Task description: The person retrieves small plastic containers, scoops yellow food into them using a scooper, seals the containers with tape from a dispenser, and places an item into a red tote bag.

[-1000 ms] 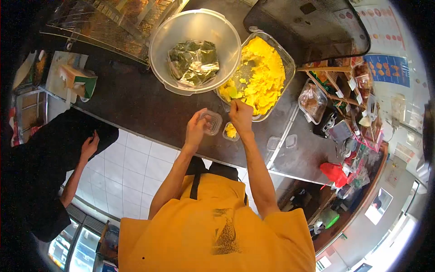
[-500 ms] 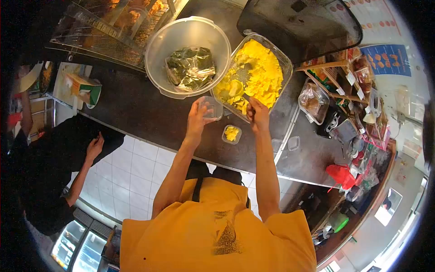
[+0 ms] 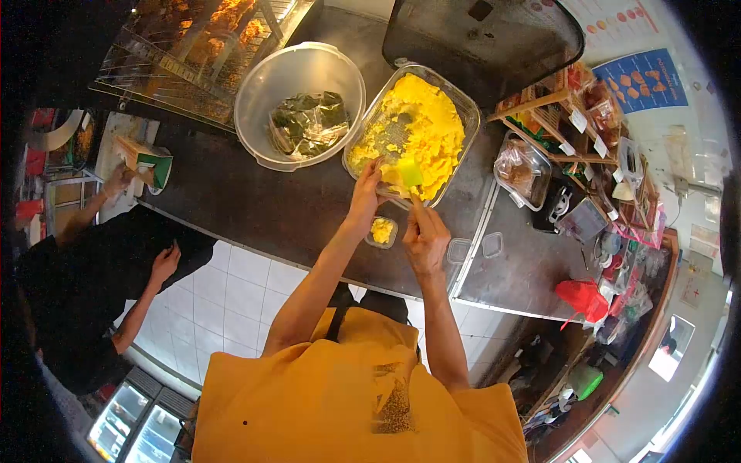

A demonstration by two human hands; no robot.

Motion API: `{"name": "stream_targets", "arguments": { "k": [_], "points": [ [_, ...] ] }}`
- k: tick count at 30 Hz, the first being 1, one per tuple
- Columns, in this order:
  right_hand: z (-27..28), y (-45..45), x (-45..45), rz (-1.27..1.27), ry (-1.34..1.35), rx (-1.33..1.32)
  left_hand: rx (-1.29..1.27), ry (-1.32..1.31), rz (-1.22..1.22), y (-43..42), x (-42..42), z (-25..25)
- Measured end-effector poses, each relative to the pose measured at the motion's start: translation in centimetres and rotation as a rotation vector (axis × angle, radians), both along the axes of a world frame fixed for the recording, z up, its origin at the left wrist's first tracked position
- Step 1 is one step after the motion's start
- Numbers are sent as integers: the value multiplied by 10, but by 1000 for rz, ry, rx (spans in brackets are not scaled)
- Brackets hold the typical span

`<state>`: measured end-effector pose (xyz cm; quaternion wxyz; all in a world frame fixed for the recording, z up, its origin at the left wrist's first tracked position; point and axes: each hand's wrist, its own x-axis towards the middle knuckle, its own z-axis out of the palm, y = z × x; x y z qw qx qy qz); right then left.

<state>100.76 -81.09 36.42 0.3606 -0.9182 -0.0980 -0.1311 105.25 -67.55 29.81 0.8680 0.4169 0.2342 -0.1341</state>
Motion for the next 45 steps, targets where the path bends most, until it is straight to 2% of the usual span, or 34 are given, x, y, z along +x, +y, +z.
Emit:
{"name": "stream_targets", "arguments": {
  "k": [2,4,7,10,12,15,19,23,25,26,27,29,32,35,38,39,42,45],
  "points": [
    [-12,-6,2,81,-44,30,-28,-11,18,2,-2,-3],
    [-14,-9,4,9,95,189,-10,-23,18,7,-5,-4],
    [7,-1,24,-290,518,664,-91,-77,54,23,-22,-8],
    [-47,11,66,-172,498,381,-57,-21,118,39,-46,-18],
    [-94,33,85,-46,220,87,-46,-8,144,49,-60,-31],
    [-157,58,87,93,82,-12,-41,0,169,66,-77,-32],
    [-111,69,66,67,317,140,0,12,245,89,-80,-26],
    [-106,38,84,-181,983,914,57,13,243,97,-67,-31],
    [-121,22,87,-174,1014,970,88,-16,230,93,-56,-31],
    [-130,14,92,-168,1022,1003,105,-39,220,90,-46,-30],
    [-117,14,93,-150,979,984,122,-47,213,88,-39,-29],
    [-58,14,80,-124,904,945,152,-50,197,80,-31,-25],
    [-11,24,51,-98,703,565,146,13,209,61,-15,-14],
    [-24,32,15,229,-2,51,95,37,181,47,-6,-9],
    [-29,41,-4,90,80,45,99,31,166,38,1,-2],
    [-27,43,-3,48,-8,47,95,32,172,37,2,-2],
    [-27,37,5,67,49,96,37,6,152,38,-2,-4],
    [-23,33,27,-182,395,576,-13,-5,163,40,0,-4]
  ]
}}
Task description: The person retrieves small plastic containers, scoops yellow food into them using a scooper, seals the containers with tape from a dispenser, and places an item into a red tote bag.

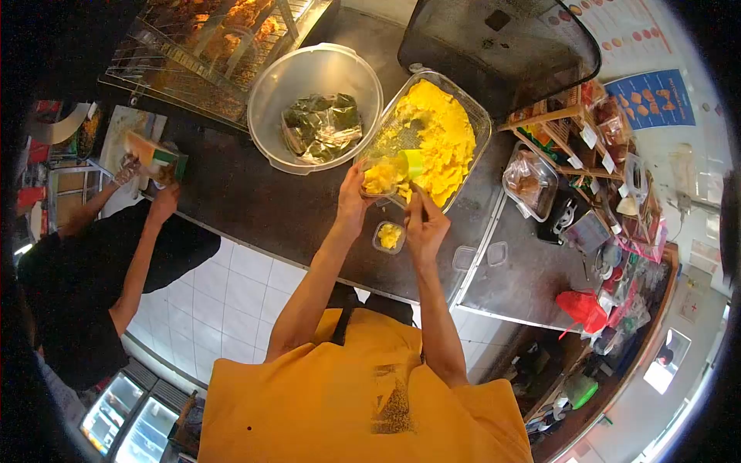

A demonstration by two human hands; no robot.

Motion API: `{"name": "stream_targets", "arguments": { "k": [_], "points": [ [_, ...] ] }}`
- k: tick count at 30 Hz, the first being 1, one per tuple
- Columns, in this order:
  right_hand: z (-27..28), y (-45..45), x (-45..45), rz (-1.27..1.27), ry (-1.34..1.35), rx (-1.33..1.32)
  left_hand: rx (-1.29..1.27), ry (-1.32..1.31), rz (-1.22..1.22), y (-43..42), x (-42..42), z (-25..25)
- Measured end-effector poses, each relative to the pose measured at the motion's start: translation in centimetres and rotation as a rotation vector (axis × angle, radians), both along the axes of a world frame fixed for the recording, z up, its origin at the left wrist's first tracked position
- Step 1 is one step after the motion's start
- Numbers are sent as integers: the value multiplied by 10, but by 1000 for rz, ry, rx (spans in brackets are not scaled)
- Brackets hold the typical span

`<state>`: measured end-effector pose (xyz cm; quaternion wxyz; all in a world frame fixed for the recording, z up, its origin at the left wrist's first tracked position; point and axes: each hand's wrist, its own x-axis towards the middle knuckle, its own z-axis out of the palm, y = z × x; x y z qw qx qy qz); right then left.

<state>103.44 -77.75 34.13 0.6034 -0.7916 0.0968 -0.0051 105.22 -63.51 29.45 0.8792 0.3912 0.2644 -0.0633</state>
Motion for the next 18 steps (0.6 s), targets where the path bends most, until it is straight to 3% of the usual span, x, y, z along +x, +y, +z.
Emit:
{"name": "stream_targets", "arguments": {
  "k": [2,10,12,13,15,18],
  "points": [
    [-9,-1,12,-92,115,248,-8,-24,6,2,-5,-2],
    [-79,-21,50,-43,356,524,-12,-121,26,11,-19,-10],
    [-94,-27,59,50,407,434,28,-146,-21,1,-24,-4],
    [-92,-38,57,154,414,108,69,-137,-42,-6,-31,9],
    [-78,-60,29,88,-108,-409,71,-128,-168,-25,-52,21],
    [-57,-135,-25,-124,-70,-517,70,12,-367,-59,-83,26]
  ]
}}
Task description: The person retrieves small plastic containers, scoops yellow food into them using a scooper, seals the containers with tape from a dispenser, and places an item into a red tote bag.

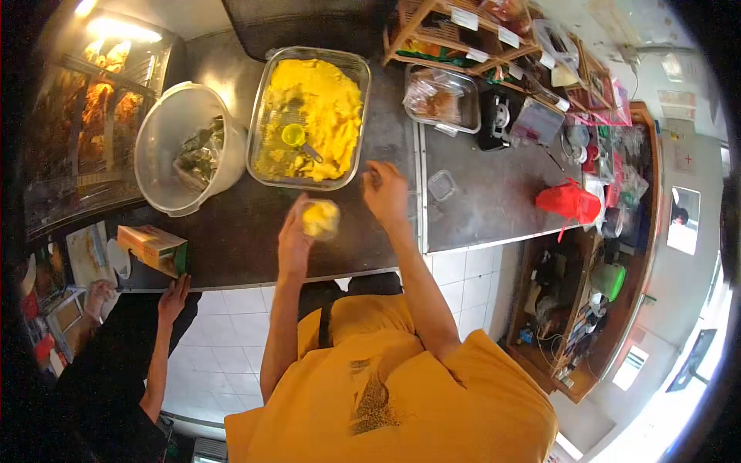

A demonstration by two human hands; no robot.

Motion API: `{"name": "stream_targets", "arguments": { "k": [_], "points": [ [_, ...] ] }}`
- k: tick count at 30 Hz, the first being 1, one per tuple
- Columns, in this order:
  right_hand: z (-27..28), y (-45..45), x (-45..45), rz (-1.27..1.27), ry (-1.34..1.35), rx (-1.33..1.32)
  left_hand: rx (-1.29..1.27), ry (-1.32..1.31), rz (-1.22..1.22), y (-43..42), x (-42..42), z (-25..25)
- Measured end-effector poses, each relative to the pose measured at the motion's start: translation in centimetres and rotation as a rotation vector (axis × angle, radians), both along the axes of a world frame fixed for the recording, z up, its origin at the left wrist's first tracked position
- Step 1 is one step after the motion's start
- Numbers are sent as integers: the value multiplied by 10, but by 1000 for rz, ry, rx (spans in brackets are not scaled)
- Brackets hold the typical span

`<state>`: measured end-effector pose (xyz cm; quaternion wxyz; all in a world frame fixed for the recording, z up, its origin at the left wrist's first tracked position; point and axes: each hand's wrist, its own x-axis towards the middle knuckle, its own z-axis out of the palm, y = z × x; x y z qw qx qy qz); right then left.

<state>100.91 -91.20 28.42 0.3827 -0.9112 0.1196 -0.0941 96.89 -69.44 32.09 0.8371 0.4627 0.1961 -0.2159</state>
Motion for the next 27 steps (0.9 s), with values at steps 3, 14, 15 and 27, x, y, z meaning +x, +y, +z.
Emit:
{"name": "stream_targets", "arguments": {
  "k": [3,14,15,27],
  "points": [
    [-9,-83,-54,-12,281,-202,97,161,-118,-65,-38,-27],
    [-67,-176,-105,148,268,-34,1107,-243,-139,-181,-71,-134],
    [-62,-179,-104,29,369,144,1122,-225,-67,-182,-75,-136],
    [-98,-107,-122,181,27,-64,578,-40,162,-165,-92,-120]
  ]
}}
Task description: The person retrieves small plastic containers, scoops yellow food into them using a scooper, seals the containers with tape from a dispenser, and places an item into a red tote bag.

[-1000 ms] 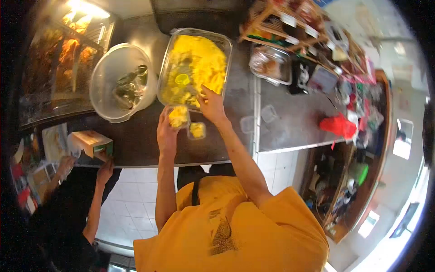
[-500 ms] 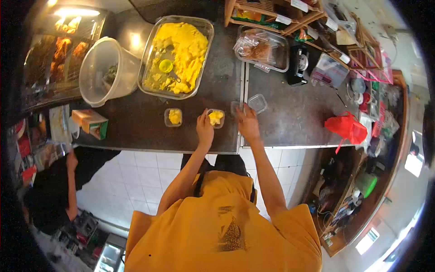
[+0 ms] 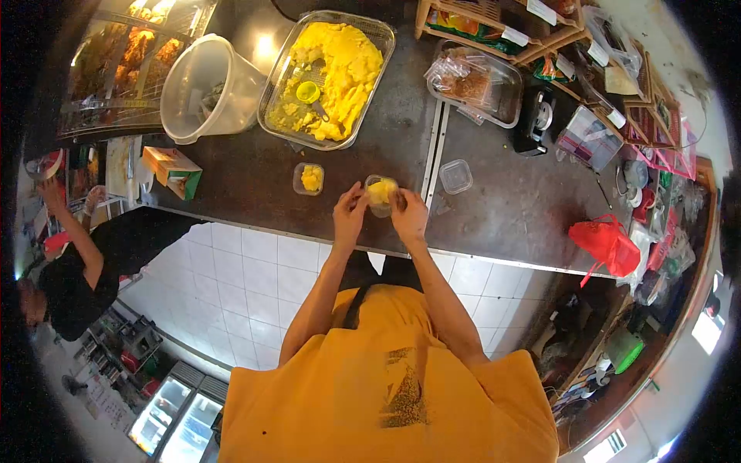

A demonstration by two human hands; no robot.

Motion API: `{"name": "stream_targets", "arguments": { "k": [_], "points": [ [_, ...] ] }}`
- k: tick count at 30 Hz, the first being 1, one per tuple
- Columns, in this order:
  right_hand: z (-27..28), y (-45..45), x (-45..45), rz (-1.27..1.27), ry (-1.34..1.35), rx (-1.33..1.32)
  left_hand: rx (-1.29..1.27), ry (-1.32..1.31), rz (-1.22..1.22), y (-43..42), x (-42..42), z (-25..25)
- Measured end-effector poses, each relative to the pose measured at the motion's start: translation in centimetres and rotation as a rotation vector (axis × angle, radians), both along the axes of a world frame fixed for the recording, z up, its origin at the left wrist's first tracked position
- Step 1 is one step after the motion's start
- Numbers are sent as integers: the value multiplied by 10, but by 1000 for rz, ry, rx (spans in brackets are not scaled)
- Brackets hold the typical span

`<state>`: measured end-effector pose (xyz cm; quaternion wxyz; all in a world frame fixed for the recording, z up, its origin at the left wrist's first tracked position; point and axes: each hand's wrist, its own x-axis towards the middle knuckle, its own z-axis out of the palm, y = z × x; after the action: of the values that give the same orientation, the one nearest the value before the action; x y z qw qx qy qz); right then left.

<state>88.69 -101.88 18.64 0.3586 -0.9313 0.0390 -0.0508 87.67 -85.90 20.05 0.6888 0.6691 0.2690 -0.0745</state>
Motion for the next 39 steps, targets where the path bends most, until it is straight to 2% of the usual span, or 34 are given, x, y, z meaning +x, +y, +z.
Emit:
{"name": "stream_targets", "arguments": {
  "k": [5,9,12,17,20,25,28,30,32,33,35,37,38,39],
  "points": [
    [-12,11,-5,-196,174,196,170,-125,-118,3,6,0],
    [-8,14,1,-243,262,309,208,-75,-176,9,11,5],
    [2,5,10,-95,171,115,188,-72,-159,8,11,-5],
    [22,4,17,-9,240,68,152,-97,-165,8,12,-26],
    [19,13,21,-10,281,-8,401,-231,-259,2,18,1],
    [34,5,28,69,444,-86,497,-234,-285,-11,15,-1],
    [39,-37,31,-10,52,-248,465,-262,-262,-10,20,-11],
    [56,-68,46,-144,165,-594,423,-228,-291,-6,16,-2],
    [37,-97,50,-67,263,-467,346,-104,-251,-8,7,-15],
    [21,-110,49,-8,246,-482,308,-48,-226,-7,6,-19],
    [3,-124,52,57,163,-392,262,-104,-170,3,1,2],
    [7,-119,54,63,59,-181,195,-50,-77,25,-10,13],
    [14,-107,55,20,212,148,179,-14,-36,47,-16,13],
    [50,-75,61,-29,367,475,160,23,1,67,-21,13]
  ]
}}
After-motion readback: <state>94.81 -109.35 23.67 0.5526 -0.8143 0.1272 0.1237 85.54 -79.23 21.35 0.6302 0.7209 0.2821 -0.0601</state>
